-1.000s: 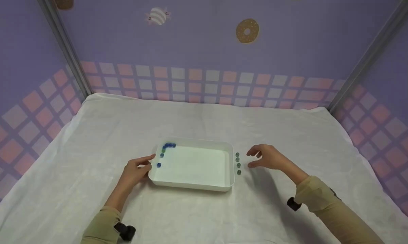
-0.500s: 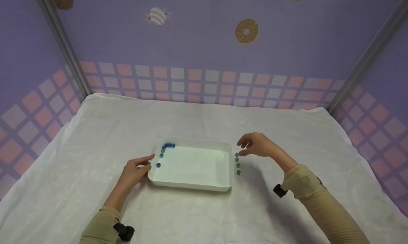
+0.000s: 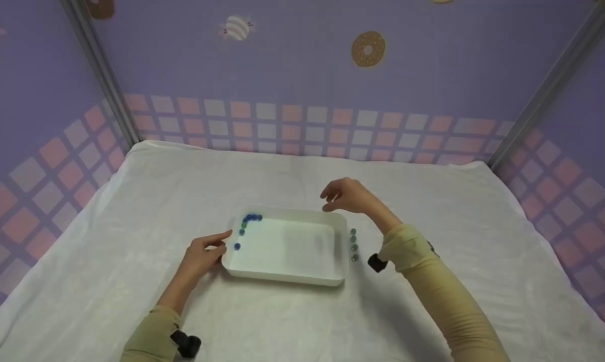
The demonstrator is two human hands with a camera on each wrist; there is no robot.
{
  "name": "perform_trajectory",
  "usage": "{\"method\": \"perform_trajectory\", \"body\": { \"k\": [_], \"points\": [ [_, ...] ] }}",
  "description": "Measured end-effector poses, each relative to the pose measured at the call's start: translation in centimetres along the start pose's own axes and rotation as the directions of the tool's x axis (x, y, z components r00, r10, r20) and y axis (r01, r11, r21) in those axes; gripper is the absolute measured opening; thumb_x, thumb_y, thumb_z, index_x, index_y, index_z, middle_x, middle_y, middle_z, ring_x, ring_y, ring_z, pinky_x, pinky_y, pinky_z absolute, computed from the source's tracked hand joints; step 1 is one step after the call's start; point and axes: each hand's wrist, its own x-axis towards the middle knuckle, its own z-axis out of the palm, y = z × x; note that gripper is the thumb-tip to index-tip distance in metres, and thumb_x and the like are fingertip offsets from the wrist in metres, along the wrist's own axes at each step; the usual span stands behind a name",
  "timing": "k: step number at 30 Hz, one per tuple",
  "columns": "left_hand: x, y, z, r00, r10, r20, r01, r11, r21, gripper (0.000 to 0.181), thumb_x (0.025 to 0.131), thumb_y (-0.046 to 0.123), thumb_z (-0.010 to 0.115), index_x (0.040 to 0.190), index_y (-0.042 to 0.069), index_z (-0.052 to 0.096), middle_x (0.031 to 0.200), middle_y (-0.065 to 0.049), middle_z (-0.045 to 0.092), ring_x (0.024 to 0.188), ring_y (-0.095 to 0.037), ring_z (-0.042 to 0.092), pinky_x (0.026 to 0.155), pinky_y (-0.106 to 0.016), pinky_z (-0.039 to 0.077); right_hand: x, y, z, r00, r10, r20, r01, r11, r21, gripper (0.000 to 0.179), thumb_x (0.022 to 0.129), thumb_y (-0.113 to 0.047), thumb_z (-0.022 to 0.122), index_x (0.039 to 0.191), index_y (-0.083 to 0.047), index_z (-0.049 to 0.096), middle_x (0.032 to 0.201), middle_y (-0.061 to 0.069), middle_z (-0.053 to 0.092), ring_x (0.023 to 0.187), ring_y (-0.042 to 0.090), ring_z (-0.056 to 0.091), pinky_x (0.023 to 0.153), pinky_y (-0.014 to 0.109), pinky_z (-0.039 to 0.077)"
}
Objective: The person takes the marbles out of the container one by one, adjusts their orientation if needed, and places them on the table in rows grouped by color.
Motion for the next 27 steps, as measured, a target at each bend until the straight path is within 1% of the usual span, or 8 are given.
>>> {"method": "perform_trajectory", "body": {
  "k": [7,10,17,19,22,24,27],
  "points": [
    [0.0,-0.1,-0.3,1.000,0.002,-0.003,-0.002,1.000,-0.002,0.043,0.099,0.011,0.052,0.141,0.015,0.057,0.128,-0.019,0.055,0.083,-0.015,0.051,0.071,-0.025,0.049,3.5,-2.3,1.9,0.998,-0.061,-0.035,0.063,0.996,0.060,0.028,0.086,-0.015,0.076,0.112,-0.006,0.073,0.110,0.016,0.071,0.101,0.030,0.067,0.088,0.041,0.055],
    [0.0,-0.1,-0.2,1.000,-0.008,-0.003,0.008,1.000,-0.010,0.043,0.099,0.011,0.052,0.141,0.016,0.057,0.128,-0.018,0.055,0.085,-0.016,0.052,0.072,-0.025,0.050,4.8,-3.1,3.1,0.995,-0.094,-0.044,0.097,0.993,0.062,0.028,0.086,-0.013,0.076,0.112,-0.005,0.072,0.110,0.015,0.071,0.101,0.028,0.067,0.087,0.039,0.056],
    [0.1,-0.3,0.2,1.000,-0.013,-0.007,0.013,1.000,-0.018,0.043,0.098,0.011,0.053,0.140,0.015,0.058,0.126,-0.018,0.056,0.084,-0.015,0.052,0.071,-0.024,0.049,6.7,-4.1,5.9,0.987,-0.137,-0.080,0.141,0.989,0.053,0.029,0.086,-0.011,0.076,0.114,-0.006,0.071,0.109,0.015,0.071,0.100,0.026,0.066,0.088,0.037,0.055],
    [0.1,-0.4,0.1,1.000,-0.010,-0.007,0.010,1.000,-0.021,0.043,0.098,0.011,0.052,0.141,0.015,0.058,0.124,-0.018,0.056,0.083,-0.015,0.052,0.070,-0.024,0.049,7.1,-4.4,6.7,0.985,-0.150,-0.081,0.152,0.988,0.022,0.030,0.086,-0.012,0.076,0.115,-0.007,0.070,0.110,0.015,0.071,0.100,0.026,0.065,0.089,0.038,0.054],
    [0.1,-0.3,0.1,1.000,-0.013,-0.013,0.012,0.999,-0.033,0.044,0.098,0.010,0.052,0.141,0.014,0.058,0.121,-0.016,0.057,0.083,-0.014,0.053,0.070,-0.024,0.049,7.7,-4.8,7.8,0.981,-0.183,-0.071,0.177,0.981,-0.082,0.034,0.087,-0.015,0.075,0.119,-0.008,0.069,0.110,0.012,0.070,0.101,0.025,0.065,0.091,0.038,0.054],
    [0.1,-0.3,0.1,1.000,-0.010,-0.014,0.009,0.999,-0.043,0.044,0.098,0.009,0.052,0.141,0.014,0.057,0.118,-0.015,0.057,0.083,-0.014,0.054,0.069,-0.023,0.049,8.0,-4.9,8.5,0.975,-0.216,-0.054,0.204,0.965,-0.164,0.035,0.088,-0.017,0.075,0.122,-0.010,0.068,0.111,0.010,0.070,0.103,0.024,0.065,0.090,0.038,0.054],
    [0.2,-0.2,0.3,1.000,-0.008,-0.015,0.007,0.999,-0.045,0.044,0.097,0.009,0.053,0.141,0.014,0.058,0.115,-0.015,0.058,0.080,-0.013,0.055,0.068,-0.024,0.050,8.4,-4.9,9.6,0.960,-0.278,-0.023,0.262,0.926,-0.271,0.037,0.088,-0.018,0.075,0.124,-0.013,0.067,0.113,0.009,0.070,0.104,0.023,0.065,0.088,0.039,0.055]
  ]
}}
